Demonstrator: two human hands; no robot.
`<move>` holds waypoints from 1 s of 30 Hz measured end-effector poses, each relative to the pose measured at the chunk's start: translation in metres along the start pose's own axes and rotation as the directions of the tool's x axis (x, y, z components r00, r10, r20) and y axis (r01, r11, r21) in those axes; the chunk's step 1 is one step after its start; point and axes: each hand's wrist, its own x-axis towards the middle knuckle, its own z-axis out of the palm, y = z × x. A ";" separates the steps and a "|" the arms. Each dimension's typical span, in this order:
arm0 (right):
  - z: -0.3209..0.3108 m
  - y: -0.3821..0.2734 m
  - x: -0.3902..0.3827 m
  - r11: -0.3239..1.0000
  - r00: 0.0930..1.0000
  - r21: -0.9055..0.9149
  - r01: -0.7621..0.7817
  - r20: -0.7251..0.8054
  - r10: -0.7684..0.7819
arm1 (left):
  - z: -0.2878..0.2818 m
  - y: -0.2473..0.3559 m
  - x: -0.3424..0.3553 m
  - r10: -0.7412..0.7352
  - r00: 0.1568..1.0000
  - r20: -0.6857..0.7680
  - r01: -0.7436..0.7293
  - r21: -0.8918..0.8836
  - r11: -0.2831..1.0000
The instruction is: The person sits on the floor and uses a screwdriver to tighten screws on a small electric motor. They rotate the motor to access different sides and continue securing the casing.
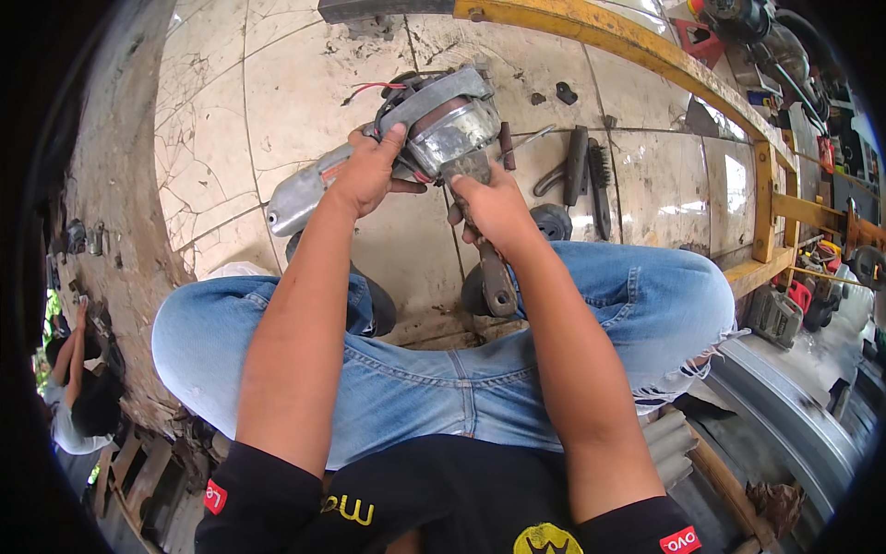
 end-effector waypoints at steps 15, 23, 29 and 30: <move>0.001 -0.010 0.000 0.999 0.999 -0.027 -0.027 -0.021 0.026 | -0.001 0.004 -0.003 -0.018 1.000 -0.014 0.017 -0.016 1.000; 0.002 -0.009 0.002 1.000 1.000 -0.015 0.001 0.000 -0.001 | -0.002 0.001 0.000 -0.024 1.000 0.009 0.024 -0.026 0.999; 0.003 -0.014 0.004 1.000 1.000 -0.027 -0.010 0.005 0.010 | -0.006 0.000 0.003 -0.024 0.999 0.035 0.025 -0.007 1.000; 0.002 -0.013 0.004 1.000 1.000 -0.006 -0.022 0.003 0.022 | -0.005 0.001 0.003 -0.015 1.000 0.025 0.016 -0.009 1.000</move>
